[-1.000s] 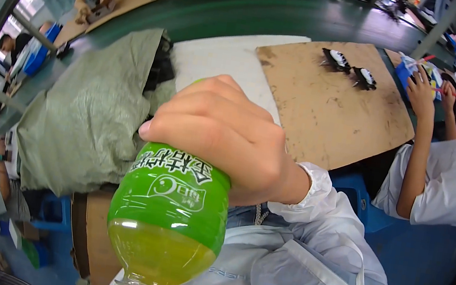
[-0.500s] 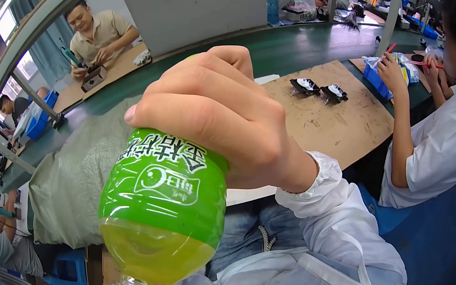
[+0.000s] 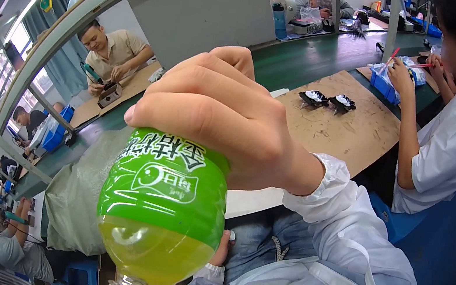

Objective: Assemble small electronic components by attaching fans to plastic frames on an assembly line.

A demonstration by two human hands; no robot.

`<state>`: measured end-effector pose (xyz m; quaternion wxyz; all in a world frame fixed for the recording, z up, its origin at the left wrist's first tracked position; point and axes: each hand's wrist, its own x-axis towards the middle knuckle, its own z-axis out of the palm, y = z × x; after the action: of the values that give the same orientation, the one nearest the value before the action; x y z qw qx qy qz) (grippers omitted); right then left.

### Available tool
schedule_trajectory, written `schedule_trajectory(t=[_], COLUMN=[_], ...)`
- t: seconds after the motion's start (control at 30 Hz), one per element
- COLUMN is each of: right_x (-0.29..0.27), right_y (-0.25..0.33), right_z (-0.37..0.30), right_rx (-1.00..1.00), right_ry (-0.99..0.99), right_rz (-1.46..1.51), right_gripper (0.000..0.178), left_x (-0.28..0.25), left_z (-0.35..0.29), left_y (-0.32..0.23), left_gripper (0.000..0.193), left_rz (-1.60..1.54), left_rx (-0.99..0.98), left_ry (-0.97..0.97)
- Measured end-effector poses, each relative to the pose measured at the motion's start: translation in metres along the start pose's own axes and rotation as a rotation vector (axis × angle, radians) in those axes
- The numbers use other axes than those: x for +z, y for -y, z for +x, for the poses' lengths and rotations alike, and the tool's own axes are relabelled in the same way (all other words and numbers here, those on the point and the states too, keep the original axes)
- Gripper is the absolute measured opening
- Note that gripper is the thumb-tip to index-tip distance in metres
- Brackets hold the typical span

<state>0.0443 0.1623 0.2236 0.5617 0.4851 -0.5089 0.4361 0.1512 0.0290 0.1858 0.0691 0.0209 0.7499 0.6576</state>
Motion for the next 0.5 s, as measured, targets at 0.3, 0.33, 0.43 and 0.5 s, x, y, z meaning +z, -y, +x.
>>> schedule_trajectory(t=[0.3, 0.33, 0.43, 0.5], right_x=[-0.006, -0.006, -0.006, -0.006], right_y=[-0.008, -0.008, -0.009, -0.009], right_z=[0.005, 0.005, 0.007, 0.008], right_rx=[-0.073, -0.074, -0.082, -0.086], right_ry=[0.108, 0.107, 0.093, 0.088], right_rz=[-0.052, -0.053, -0.05, -0.052], right_gripper=[0.052, 0.052, 0.052, 0.052], left_x=[-0.006, -0.006, -0.007, -0.008], left_z=[0.012, 0.015, 0.019, 0.021], left_y=[0.165, 0.179, 0.225, 0.252], left_gripper=[0.03, 0.03, 0.029, 0.028], left_rz=[-0.011, -0.013, -0.022, -0.027], left_rx=[-0.034, -0.037, -0.045, -0.049], left_ry=[-0.033, -0.035, -0.041, -0.044])
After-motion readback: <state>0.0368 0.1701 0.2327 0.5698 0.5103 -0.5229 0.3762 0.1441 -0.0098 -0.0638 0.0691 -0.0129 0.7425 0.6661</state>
